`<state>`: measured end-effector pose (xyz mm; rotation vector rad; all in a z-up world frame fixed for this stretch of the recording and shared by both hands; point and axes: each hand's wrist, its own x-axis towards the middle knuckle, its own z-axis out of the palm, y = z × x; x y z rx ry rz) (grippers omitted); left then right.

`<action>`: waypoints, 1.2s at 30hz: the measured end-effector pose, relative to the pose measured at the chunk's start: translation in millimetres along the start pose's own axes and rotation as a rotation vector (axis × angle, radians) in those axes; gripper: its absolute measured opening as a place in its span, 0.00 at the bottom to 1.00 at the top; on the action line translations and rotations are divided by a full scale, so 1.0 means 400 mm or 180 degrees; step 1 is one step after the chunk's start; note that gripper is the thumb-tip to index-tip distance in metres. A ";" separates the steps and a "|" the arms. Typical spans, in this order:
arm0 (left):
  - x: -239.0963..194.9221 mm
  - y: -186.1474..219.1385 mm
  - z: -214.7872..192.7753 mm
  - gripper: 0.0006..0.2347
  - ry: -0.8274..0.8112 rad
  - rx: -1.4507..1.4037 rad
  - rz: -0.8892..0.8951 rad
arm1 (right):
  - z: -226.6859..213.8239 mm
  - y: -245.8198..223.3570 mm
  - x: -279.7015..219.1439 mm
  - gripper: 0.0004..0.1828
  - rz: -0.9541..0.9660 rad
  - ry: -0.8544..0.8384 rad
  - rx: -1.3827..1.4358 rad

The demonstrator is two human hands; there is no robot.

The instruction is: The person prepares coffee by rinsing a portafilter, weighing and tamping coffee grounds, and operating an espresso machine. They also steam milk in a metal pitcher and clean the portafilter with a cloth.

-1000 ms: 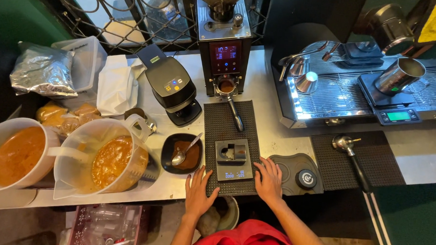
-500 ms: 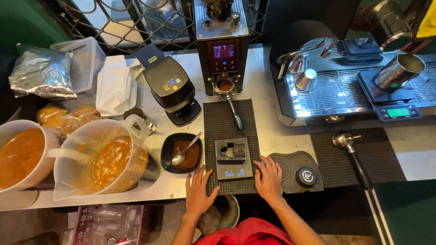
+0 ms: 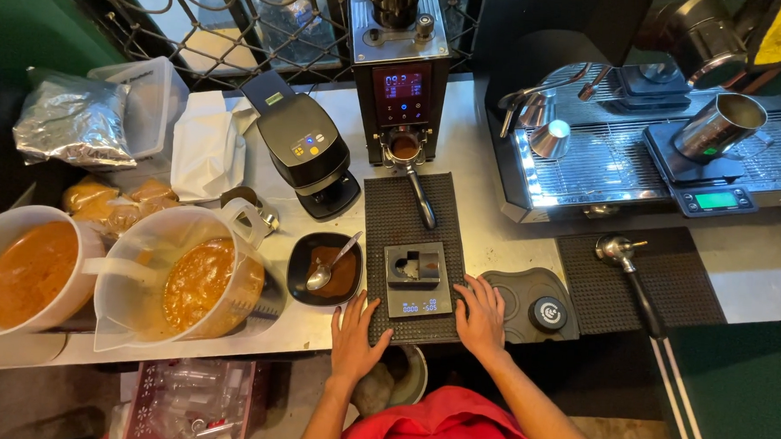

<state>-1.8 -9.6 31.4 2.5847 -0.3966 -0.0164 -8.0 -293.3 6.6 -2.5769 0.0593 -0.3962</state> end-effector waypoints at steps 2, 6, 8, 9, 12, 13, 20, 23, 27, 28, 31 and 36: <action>-0.003 -0.001 0.003 0.26 0.0037 0.0020 0.0024 | 0.000 0.001 -0.001 0.17 -0.0022 0.0025 -0.0007; -0.001 -0.002 0.004 0.26 0.0049 0.0035 0.0016 | -0.001 0.000 0.002 0.17 0.0010 0.0004 -0.0018; 0.001 -0.004 0.003 0.26 0.0042 0.0050 0.0018 | -0.002 -0.001 0.003 0.17 -0.0013 0.0014 -0.0012; 0.000 -0.003 0.004 0.26 0.0031 0.0059 0.0019 | -0.003 -0.001 0.001 0.17 -0.0034 0.0020 -0.0011; 0.000 -0.003 0.005 0.26 0.0057 0.0049 0.0029 | -0.001 0.000 0.002 0.17 -0.0008 0.0016 -0.0005; -0.002 -0.003 0.005 0.26 0.0054 0.0049 0.0034 | -0.002 -0.001 0.001 0.17 -0.0003 0.0019 -0.0006; 0.001 -0.005 0.008 0.27 0.0019 0.0078 0.0014 | 0.001 0.001 0.002 0.17 -0.0029 0.0042 -0.0016; 0.001 -0.004 0.006 0.27 -0.0009 0.0085 0.0000 | 0.000 0.000 0.002 0.17 -0.0022 0.0037 -0.0023; 0.000 -0.004 0.008 0.27 -0.0003 0.0066 -0.0004 | -0.001 0.000 0.002 0.17 -0.0034 0.0049 -0.0020; 0.001 -0.003 0.008 0.27 -0.0001 0.0067 0.0006 | -0.003 0.000 0.003 0.17 -0.0032 0.0059 -0.0021; 0.001 -0.005 0.009 0.27 -0.0011 0.0092 -0.0010 | -0.005 -0.003 0.003 0.17 0.0029 -0.0009 0.0015; 0.000 -0.005 0.008 0.27 -0.0007 0.0072 0.0006 | -0.004 -0.002 0.005 0.17 0.0004 -0.0002 -0.0012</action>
